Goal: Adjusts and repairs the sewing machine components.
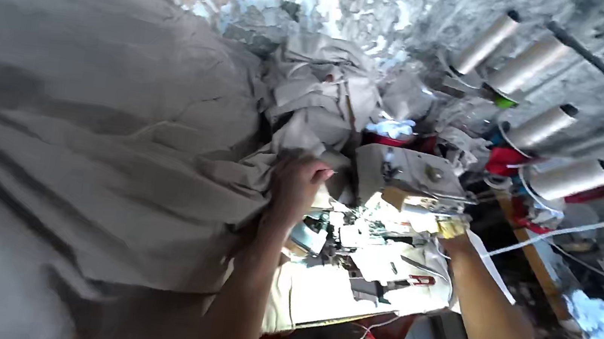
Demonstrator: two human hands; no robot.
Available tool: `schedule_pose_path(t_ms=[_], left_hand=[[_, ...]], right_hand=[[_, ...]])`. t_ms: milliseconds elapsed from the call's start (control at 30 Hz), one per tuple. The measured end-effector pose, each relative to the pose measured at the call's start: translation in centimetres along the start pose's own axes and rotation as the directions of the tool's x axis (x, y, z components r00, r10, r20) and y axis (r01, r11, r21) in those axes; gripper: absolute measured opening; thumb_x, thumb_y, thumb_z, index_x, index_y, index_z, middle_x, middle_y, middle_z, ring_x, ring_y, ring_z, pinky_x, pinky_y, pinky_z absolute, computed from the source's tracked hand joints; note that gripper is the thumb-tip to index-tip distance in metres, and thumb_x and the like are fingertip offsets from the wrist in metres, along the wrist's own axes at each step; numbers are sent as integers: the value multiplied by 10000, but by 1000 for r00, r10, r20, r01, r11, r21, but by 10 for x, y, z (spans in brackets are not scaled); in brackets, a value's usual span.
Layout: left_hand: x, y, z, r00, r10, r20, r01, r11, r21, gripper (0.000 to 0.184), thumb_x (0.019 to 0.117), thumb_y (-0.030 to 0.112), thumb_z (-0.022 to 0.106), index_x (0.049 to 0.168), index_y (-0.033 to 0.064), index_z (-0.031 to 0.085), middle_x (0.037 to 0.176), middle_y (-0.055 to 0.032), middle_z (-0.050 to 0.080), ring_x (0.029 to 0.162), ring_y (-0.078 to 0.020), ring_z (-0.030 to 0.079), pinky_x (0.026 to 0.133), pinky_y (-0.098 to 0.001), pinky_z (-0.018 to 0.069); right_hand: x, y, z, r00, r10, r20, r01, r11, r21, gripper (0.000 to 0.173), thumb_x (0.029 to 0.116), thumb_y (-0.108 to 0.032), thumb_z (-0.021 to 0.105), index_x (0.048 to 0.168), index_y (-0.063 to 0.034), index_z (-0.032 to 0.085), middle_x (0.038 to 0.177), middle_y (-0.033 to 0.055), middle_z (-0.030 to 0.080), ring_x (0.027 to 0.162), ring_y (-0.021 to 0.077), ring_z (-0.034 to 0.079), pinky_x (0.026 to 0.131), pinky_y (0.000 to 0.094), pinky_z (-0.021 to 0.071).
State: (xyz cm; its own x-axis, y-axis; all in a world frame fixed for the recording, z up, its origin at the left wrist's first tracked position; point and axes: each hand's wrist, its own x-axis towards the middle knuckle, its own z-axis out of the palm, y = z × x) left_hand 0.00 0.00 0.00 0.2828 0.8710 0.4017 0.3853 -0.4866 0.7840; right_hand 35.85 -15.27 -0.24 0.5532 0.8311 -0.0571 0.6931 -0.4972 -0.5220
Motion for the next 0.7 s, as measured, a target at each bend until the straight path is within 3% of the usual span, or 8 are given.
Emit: schedule_pose_path(t_ms=[67,167,233,300,400,500,633,700], left_hand=[[0,1,0,1000,6,-10,-7,1000,-21,172,982,177,677,985,33,770,948,-135,749,933,-272,709,904,-530,521],[2,0,-2,999,-33,19,34,997,-71,187,995,160,662,1017,0,755,971,-156,743,947,-266,704,917,-530,519],[2,-4,-1,999,-38,12,39,995,-89,188,991,152,661,1017,-12,752,960,-165,740,933,-262,700,910,-525,514],[2,-6,-1,999,-42,4,43,993,-110,185,986,148,668,1021,-16,748,965,-160,738,928,-234,694,908,-488,521],[-1,-3,-3,1000,-16,20,18,994,-109,205,1003,148,655,1039,-42,725,988,-194,724,936,-275,694,906,-510,532],[-2,-1,-4,999,-22,40,25,995,-94,217,1012,161,646,1034,-43,715,977,-188,714,914,-267,679,885,-508,526],[-5,1,-6,997,-49,56,53,996,-76,213,1021,161,637,1050,-38,708,1003,-197,713,927,-288,688,896,-523,538],[-4,0,-6,994,-80,67,86,993,-81,213,1022,151,632,1066,-44,706,1027,-202,715,955,-296,689,919,-523,530]], right_hand=[[0,-5,-8,998,-10,-55,21,979,205,348,1051,-47,495,1379,68,509,1275,208,604,1153,195,606,1006,353,505],[-7,5,-19,982,69,-178,0,932,363,380,1085,-163,487,1432,-10,515,1278,218,631,1070,288,653,924,491,540],[-32,14,-23,973,77,-218,-17,965,263,325,1064,-151,529,1318,49,571,1166,237,656,971,313,667,861,501,551],[-64,21,-22,993,37,-115,-30,998,58,302,1048,-156,556,1233,66,640,1150,250,687,1032,358,682,947,540,527],[-97,25,-4,993,-64,99,82,979,-186,316,1049,-190,560,1248,10,704,1291,229,669,1211,413,633,1044,594,469],[-103,15,11,974,-17,225,99,930,-355,329,1058,-167,536,1325,-32,672,1398,213,608,1291,426,572,1056,596,448],[-95,15,16,977,-58,206,138,907,-398,318,1080,-160,491,1284,-1,676,1364,224,623,1258,437,590,1022,587,473],[-99,22,17,977,-192,89,212,887,-411,289,1069,-125,505,1241,16,689,1264,244,673,1168,472,638,931,611,519]])
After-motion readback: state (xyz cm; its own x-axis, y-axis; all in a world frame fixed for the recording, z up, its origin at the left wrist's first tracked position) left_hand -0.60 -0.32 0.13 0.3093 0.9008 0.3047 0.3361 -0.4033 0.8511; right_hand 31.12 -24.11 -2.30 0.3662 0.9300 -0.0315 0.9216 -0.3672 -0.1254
